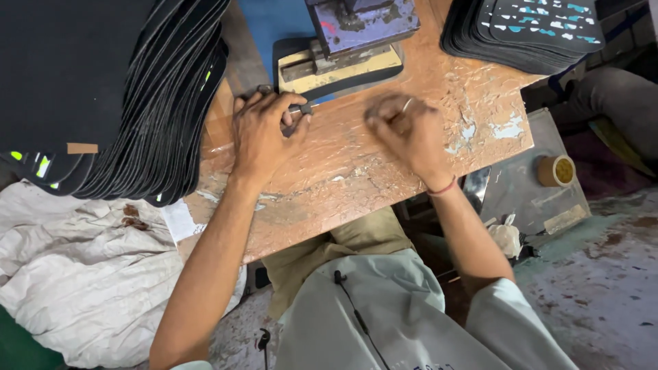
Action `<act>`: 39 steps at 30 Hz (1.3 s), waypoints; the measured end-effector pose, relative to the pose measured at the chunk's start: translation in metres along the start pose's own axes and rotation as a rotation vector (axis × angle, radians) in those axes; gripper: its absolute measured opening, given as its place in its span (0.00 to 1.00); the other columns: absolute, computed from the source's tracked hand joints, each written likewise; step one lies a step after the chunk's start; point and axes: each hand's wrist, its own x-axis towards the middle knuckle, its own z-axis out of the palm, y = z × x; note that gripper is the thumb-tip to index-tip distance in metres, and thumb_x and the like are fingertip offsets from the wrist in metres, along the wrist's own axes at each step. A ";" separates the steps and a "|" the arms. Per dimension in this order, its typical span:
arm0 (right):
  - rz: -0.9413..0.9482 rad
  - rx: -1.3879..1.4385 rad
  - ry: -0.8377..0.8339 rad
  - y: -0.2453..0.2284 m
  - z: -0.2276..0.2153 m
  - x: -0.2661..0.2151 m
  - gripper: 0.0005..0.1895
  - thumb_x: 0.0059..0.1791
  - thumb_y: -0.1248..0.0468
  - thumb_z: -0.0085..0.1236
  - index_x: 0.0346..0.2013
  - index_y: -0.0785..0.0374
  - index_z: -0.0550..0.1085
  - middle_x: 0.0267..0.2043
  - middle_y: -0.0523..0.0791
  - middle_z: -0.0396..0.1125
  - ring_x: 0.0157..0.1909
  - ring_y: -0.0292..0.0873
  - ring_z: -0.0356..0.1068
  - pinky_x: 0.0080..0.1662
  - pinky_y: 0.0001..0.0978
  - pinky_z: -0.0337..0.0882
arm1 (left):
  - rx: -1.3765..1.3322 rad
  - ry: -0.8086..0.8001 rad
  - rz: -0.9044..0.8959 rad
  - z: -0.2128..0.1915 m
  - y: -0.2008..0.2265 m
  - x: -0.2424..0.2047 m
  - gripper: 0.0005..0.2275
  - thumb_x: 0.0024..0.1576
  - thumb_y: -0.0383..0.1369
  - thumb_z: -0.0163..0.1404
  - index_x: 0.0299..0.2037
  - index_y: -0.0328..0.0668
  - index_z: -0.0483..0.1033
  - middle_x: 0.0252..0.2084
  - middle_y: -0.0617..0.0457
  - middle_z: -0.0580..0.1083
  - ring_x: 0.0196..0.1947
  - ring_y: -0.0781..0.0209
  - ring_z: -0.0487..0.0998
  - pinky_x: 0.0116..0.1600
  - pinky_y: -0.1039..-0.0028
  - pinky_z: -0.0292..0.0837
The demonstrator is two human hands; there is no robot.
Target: The person assembles shoe insoles by placing small black rubber pieces onto the surface of black insoles with blue and white patterns. They pick up the insoles from a stack, place them on a wooden table, attach the rubber pieces, and then stack the finished insoles.
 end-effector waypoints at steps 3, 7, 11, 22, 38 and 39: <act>0.220 0.254 0.230 0.008 0.010 0.011 0.07 0.50 0.66 0.66 0.37 0.65 0.77 0.40 0.43 0.78 0.35 0.35 0.76 0.39 0.26 0.77 | -0.001 0.012 0.002 0.001 0.001 0.000 0.10 0.53 0.34 0.63 0.43 0.51 0.80 0.25 0.60 0.71 0.34 0.59 0.72 0.47 0.62 0.57; 0.245 0.119 0.374 0.009 0.016 0.025 0.11 0.48 0.66 0.72 0.38 0.69 0.77 0.34 0.45 0.76 0.34 0.35 0.75 0.39 0.27 0.75 | -0.017 0.024 -0.019 0.001 0.002 0.001 0.09 0.53 0.34 0.63 0.43 0.51 0.81 0.26 0.60 0.72 0.34 0.58 0.73 0.46 0.62 0.57; 0.266 0.137 0.375 0.011 0.020 0.025 0.13 0.47 0.66 0.72 0.39 0.70 0.77 0.34 0.46 0.76 0.34 0.37 0.76 0.39 0.27 0.76 | -0.018 0.017 -0.008 0.002 -0.001 0.001 0.09 0.54 0.34 0.63 0.43 0.50 0.81 0.26 0.60 0.72 0.33 0.59 0.73 0.47 0.62 0.57; 0.197 0.070 0.356 0.016 0.017 0.032 0.11 0.47 0.66 0.73 0.37 0.69 0.78 0.34 0.47 0.77 0.34 0.38 0.77 0.39 0.28 0.76 | -0.008 -0.009 -0.028 0.002 -0.001 0.001 0.09 0.54 0.35 0.63 0.44 0.51 0.81 0.25 0.60 0.72 0.32 0.59 0.73 0.47 0.61 0.57; 0.236 0.111 0.314 0.017 0.009 0.016 0.10 0.48 0.65 0.73 0.39 0.66 0.81 0.35 0.45 0.77 0.34 0.36 0.77 0.40 0.27 0.76 | -0.134 -0.495 -0.353 -0.005 0.048 0.021 0.23 0.60 0.40 0.53 0.67 0.57 0.67 0.33 0.65 0.79 0.22 0.61 0.72 0.37 0.63 0.76; 0.237 0.111 0.318 0.017 0.010 0.018 0.10 0.48 0.65 0.73 0.39 0.66 0.81 0.35 0.45 0.77 0.34 0.36 0.77 0.40 0.27 0.76 | -0.133 -0.496 -0.350 0.008 0.046 0.024 0.23 0.60 0.40 0.53 0.67 0.57 0.67 0.33 0.65 0.79 0.22 0.61 0.72 0.37 0.63 0.76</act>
